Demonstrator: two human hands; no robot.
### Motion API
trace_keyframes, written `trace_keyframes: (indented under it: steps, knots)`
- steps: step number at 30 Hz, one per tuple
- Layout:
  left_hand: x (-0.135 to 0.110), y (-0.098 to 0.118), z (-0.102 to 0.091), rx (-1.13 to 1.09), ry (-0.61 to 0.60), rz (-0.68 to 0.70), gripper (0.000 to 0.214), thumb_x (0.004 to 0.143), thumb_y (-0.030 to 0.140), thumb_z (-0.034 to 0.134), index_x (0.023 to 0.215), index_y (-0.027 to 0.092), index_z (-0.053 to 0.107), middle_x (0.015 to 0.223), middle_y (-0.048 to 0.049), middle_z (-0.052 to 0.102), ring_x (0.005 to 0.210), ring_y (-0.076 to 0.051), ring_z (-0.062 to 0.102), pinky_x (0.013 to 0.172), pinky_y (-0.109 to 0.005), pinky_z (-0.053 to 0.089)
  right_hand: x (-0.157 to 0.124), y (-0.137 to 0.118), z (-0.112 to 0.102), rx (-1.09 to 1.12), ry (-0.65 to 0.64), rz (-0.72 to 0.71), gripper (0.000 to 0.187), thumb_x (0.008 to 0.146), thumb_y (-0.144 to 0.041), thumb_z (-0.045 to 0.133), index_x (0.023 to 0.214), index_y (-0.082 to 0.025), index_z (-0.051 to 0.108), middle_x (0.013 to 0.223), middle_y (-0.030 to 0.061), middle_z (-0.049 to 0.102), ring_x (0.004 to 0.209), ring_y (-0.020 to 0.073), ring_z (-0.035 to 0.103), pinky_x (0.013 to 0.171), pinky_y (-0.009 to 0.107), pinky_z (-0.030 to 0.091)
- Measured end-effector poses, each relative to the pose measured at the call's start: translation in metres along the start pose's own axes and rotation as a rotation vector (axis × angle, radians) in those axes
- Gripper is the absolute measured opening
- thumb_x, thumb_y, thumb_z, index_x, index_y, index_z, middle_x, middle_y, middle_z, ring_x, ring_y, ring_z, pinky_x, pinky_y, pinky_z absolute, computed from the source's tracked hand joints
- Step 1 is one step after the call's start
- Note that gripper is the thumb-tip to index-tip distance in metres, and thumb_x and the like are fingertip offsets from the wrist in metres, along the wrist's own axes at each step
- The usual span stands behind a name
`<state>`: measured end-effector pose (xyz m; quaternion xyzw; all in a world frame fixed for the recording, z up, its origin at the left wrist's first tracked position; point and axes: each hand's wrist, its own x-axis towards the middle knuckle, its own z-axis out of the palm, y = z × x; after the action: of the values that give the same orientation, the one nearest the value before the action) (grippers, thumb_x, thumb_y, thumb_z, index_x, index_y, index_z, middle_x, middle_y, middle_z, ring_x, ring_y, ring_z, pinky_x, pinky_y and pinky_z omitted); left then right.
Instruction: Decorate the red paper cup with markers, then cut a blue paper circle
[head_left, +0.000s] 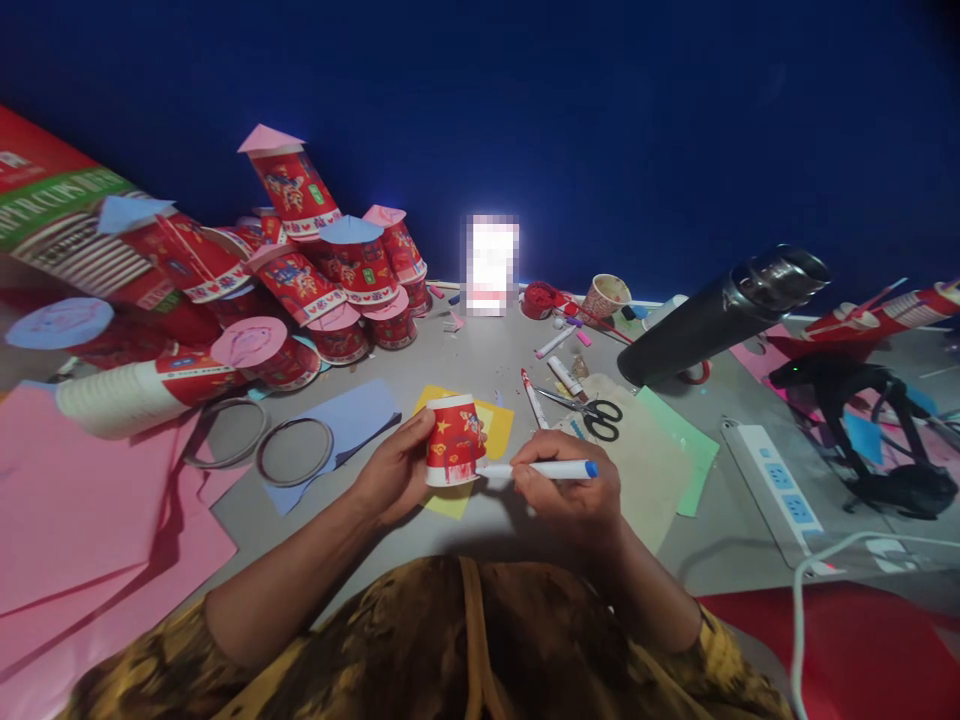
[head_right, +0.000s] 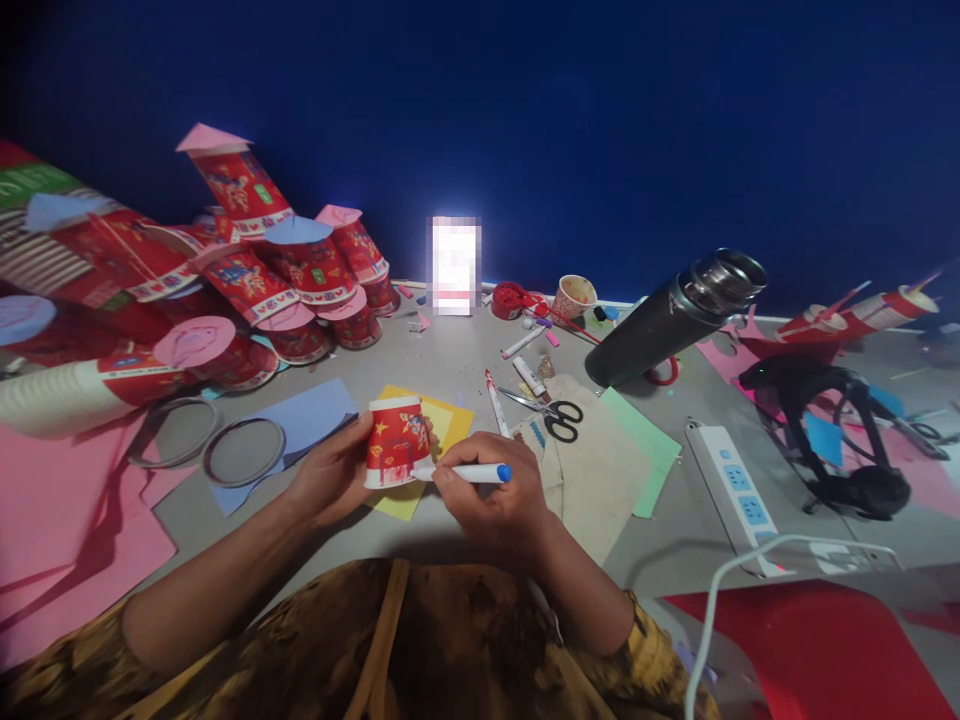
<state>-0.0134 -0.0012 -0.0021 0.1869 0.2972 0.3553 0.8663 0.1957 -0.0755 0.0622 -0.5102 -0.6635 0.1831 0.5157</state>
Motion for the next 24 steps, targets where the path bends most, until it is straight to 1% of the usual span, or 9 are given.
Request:
trace_keyframes:
  steps: [2, 5, 9, 13, 17, 24]
  knots:
    - [0.0, 0.0, 0.0, 0.002, 0.002, 0.009, 0.045, 0.095, 0.038, 0.08, 0.128, 0.009, 0.074, 0.113, -0.0193, 0.084, 0.108, -0.036, 0.082, 0.105, -0.052, 0.064, 0.0, 0.0, 0.001, 0.012, 0.012, 0.012, 0.017, 0.087, -0.017, 0.064, 0.073, -0.023, 0.071, 0.061, -0.0018, 0.074, 0.05, 0.0144, 0.066, 0.053, 0.025, 0.05]
    - [0.0, 0.0, 0.001, -0.001, 0.001, 0.019, 0.043, 0.093, 0.036, 0.084, 0.126, 0.009, 0.074, 0.117, -0.0192, 0.083, 0.105, -0.033, 0.082, 0.099, -0.047, 0.066, 0.001, -0.001, 0.003, 0.007, 0.059, -0.006, 0.014, 0.087, -0.016, 0.065, 0.077, -0.022, 0.072, 0.065, -0.0008, 0.077, 0.053, 0.0147, 0.069, 0.054, 0.025, 0.052]
    - [-0.001, -0.001, 0.004, 0.028, -0.007, 0.046, 0.042, 0.09, 0.037, 0.088, 0.119, 0.011, 0.075, 0.111, -0.0166, 0.084, 0.097, -0.03, 0.083, 0.093, -0.043, 0.068, 0.002, -0.002, 0.007, -0.016, 0.078, -0.084, 0.012, 0.088, -0.015, 0.067, 0.082, -0.022, 0.074, 0.071, 0.0008, 0.08, 0.058, 0.0162, 0.073, 0.058, 0.026, 0.057]
    - [-0.002, -0.002, 0.01, 0.064, -0.038, 0.092, 0.041, 0.087, 0.039, 0.091, 0.115, 0.012, 0.077, 0.102, -0.0128, 0.084, 0.093, -0.028, 0.083, 0.093, -0.042, 0.068, 0.002, -0.003, 0.011, -0.027, 0.083, -0.133, 0.011, 0.091, -0.016, 0.068, 0.085, -0.022, 0.075, 0.074, 0.0014, 0.08, 0.061, 0.0168, 0.074, 0.061, 0.028, 0.06]
    - [-0.004, -0.001, 0.012, 0.084, -0.079, 0.108, 0.039, 0.088, 0.038, 0.091, 0.116, 0.015, 0.077, 0.104, -0.0104, 0.085, 0.092, -0.026, 0.083, 0.093, -0.039, 0.068, 0.001, -0.004, 0.013, -0.045, 0.075, -0.15, 0.012, 0.092, -0.017, 0.067, 0.085, -0.023, 0.075, 0.073, 0.0019, 0.08, 0.061, 0.018, 0.074, 0.061, 0.03, 0.062]
    - [-0.004, -0.001, 0.011, 0.072, -0.075, 0.105, 0.04, 0.088, 0.037, 0.092, 0.117, 0.013, 0.076, 0.103, -0.0112, 0.085, 0.089, -0.025, 0.083, 0.089, -0.035, 0.067, 0.001, -0.002, 0.016, -0.024, 0.1, -0.187, 0.013, 0.092, -0.015, 0.067, 0.088, -0.023, 0.075, 0.075, 0.0018, 0.081, 0.064, 0.0182, 0.076, 0.064, 0.031, 0.063]
